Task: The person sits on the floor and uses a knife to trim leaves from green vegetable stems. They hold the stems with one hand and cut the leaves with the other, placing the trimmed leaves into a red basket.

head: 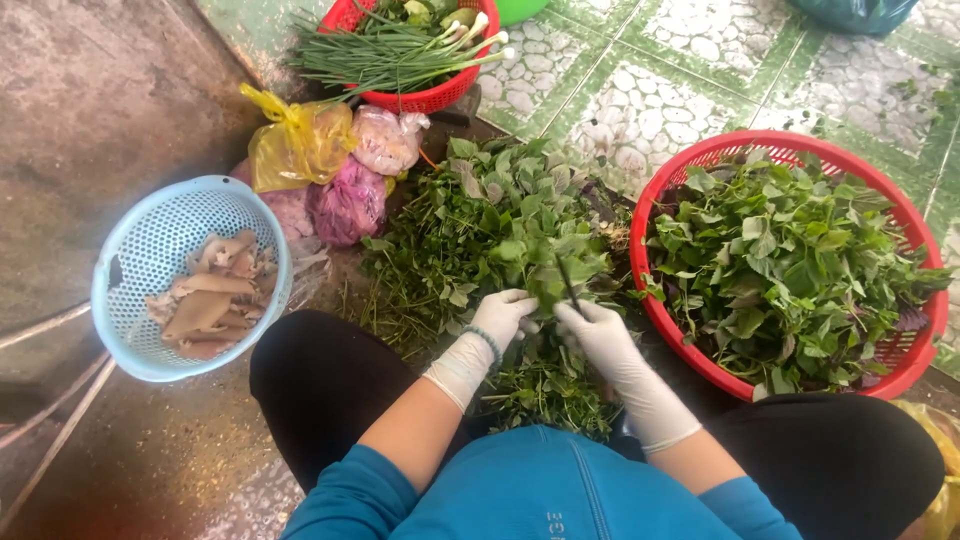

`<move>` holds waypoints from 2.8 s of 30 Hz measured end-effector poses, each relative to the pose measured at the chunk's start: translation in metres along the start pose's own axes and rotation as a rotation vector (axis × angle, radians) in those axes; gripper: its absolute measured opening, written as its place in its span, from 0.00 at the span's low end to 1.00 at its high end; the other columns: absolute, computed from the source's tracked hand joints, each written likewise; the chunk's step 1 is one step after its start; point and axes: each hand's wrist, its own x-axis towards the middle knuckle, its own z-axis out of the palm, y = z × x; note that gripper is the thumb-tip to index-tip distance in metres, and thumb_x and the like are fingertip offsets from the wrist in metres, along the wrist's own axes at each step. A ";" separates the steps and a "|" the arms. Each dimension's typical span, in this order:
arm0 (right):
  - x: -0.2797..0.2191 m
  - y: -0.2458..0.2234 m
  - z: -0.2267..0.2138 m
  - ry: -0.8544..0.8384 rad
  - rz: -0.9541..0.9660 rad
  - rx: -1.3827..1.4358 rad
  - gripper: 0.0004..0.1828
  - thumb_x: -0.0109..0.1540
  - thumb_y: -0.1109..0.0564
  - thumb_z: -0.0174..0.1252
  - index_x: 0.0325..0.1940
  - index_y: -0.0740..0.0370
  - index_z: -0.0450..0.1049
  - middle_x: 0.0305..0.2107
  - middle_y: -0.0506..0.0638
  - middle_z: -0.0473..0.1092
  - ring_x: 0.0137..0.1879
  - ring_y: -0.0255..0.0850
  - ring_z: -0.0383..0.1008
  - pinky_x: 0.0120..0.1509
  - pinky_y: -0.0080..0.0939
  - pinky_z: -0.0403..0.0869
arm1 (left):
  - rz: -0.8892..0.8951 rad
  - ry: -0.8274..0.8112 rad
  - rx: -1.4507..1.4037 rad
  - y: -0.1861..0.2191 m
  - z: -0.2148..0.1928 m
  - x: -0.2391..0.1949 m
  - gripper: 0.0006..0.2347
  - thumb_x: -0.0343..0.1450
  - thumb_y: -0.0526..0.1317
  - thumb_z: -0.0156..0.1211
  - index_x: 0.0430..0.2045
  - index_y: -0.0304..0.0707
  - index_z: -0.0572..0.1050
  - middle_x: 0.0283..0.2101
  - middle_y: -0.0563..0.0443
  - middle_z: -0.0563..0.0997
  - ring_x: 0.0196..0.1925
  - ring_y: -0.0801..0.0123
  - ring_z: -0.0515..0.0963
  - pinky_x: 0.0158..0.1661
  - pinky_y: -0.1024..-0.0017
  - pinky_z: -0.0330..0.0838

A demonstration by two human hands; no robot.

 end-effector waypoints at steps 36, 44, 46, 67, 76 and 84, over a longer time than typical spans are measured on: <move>-0.028 -0.036 -0.026 -0.028 0.028 0.482 0.20 0.56 0.42 0.49 0.36 0.62 0.67 0.13 0.50 0.62 0.14 0.39 0.63 0.14 0.34 0.64 | -0.321 -0.039 -0.616 -0.005 0.003 0.020 0.06 0.63 0.38 0.55 0.31 0.45 0.71 0.30 0.47 0.74 0.24 0.64 0.77 0.21 0.79 0.70; -0.029 -0.011 0.007 -0.248 0.402 0.705 0.21 0.56 0.41 0.50 0.27 0.62 0.61 0.15 0.45 0.57 0.16 0.33 0.57 0.16 0.27 0.57 | -0.332 0.030 -0.694 -0.014 0.012 0.020 0.05 0.63 0.40 0.55 0.27 0.49 0.66 0.30 0.52 0.72 0.29 0.65 0.76 0.26 0.77 0.72; -0.027 -0.009 0.009 -0.212 0.385 0.660 0.20 0.56 0.43 0.51 0.27 0.62 0.61 0.16 0.47 0.57 0.16 0.34 0.57 0.17 0.29 0.57 | -0.322 0.035 -0.663 -0.024 0.010 0.025 0.04 0.63 0.41 0.54 0.26 0.51 0.67 0.29 0.51 0.74 0.26 0.66 0.77 0.25 0.77 0.71; -0.020 -0.007 -0.026 0.191 0.156 0.218 0.19 0.51 0.44 0.60 0.24 0.64 0.71 0.13 0.56 0.65 0.15 0.40 0.64 0.16 0.36 0.65 | -0.237 -0.064 1.150 -0.034 -0.019 0.039 0.21 0.49 0.49 0.68 0.29 0.37 0.74 0.34 0.42 0.76 0.43 0.58 0.74 0.41 0.61 0.69; -0.019 -0.016 -0.015 0.066 0.074 0.312 0.18 0.55 0.49 0.54 0.42 0.64 0.70 0.14 0.55 0.64 0.15 0.39 0.61 0.16 0.35 0.64 | 0.056 0.099 0.001 0.004 -0.026 0.023 0.14 0.58 0.34 0.61 0.35 0.27 0.70 0.33 0.42 0.76 0.26 0.68 0.76 0.28 0.75 0.75; -0.016 -0.012 -0.011 -0.251 -0.223 0.208 0.33 0.53 0.61 0.51 0.60 0.65 0.47 0.11 0.56 0.63 0.11 0.39 0.59 0.13 0.35 0.60 | 0.074 -0.085 -0.218 0.026 -0.008 -0.020 0.08 0.54 0.28 0.65 0.22 0.33 0.74 0.24 0.43 0.76 0.24 0.65 0.77 0.26 0.74 0.76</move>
